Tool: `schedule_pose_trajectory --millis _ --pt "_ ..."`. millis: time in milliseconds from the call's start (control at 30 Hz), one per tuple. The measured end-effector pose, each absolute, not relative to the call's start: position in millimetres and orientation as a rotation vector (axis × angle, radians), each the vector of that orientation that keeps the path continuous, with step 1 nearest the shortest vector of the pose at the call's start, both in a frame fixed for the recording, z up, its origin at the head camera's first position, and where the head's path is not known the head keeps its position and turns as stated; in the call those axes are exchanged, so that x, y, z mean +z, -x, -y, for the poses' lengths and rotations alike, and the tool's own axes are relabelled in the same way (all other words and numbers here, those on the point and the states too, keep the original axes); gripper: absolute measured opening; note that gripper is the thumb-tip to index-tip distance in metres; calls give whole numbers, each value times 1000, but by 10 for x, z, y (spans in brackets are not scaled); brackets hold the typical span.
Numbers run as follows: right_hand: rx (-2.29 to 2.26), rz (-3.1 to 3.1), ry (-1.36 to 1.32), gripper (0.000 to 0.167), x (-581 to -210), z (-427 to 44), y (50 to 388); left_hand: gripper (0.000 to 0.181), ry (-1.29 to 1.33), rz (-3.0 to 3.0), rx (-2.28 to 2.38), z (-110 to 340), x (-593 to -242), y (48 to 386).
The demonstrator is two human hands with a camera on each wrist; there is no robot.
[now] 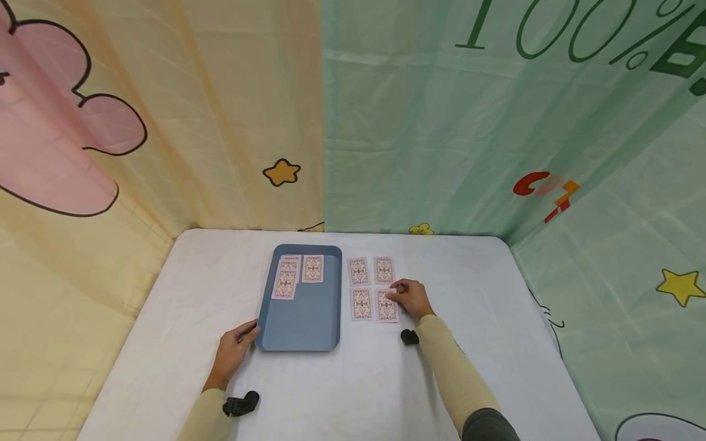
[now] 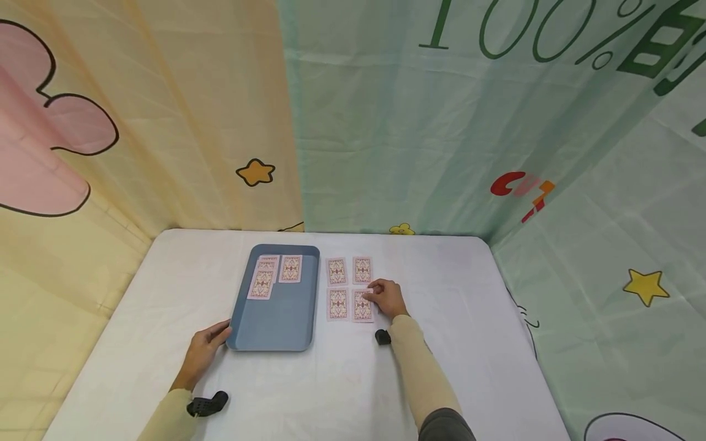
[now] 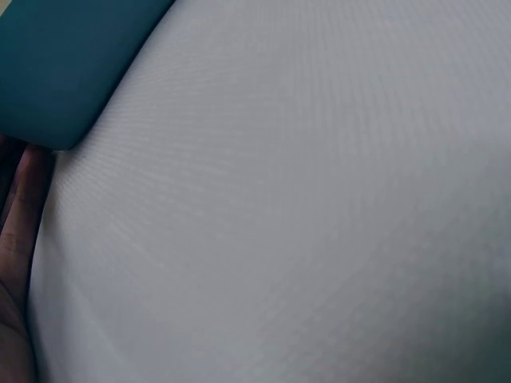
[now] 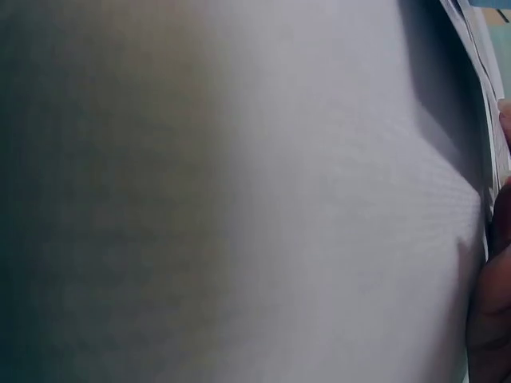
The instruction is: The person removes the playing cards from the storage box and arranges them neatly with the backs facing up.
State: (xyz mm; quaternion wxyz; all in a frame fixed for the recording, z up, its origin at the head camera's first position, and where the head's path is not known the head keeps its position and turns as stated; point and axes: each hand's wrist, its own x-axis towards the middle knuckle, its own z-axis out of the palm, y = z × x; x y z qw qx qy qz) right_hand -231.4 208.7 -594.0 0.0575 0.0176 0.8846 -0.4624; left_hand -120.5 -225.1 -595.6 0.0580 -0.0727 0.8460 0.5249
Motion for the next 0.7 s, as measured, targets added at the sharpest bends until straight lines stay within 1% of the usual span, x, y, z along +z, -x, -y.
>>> schedule_pose_trajectory --millis 367,700 --pt "-1412 -2737 -78 27 -5946 -2084 2288 45 224 -2543 1612 2243 -5950 1197" --pt "-1495 -2725 -125 22 -5871 -1992 2274 45 236 -2545 1597 2241 -5945 1205"
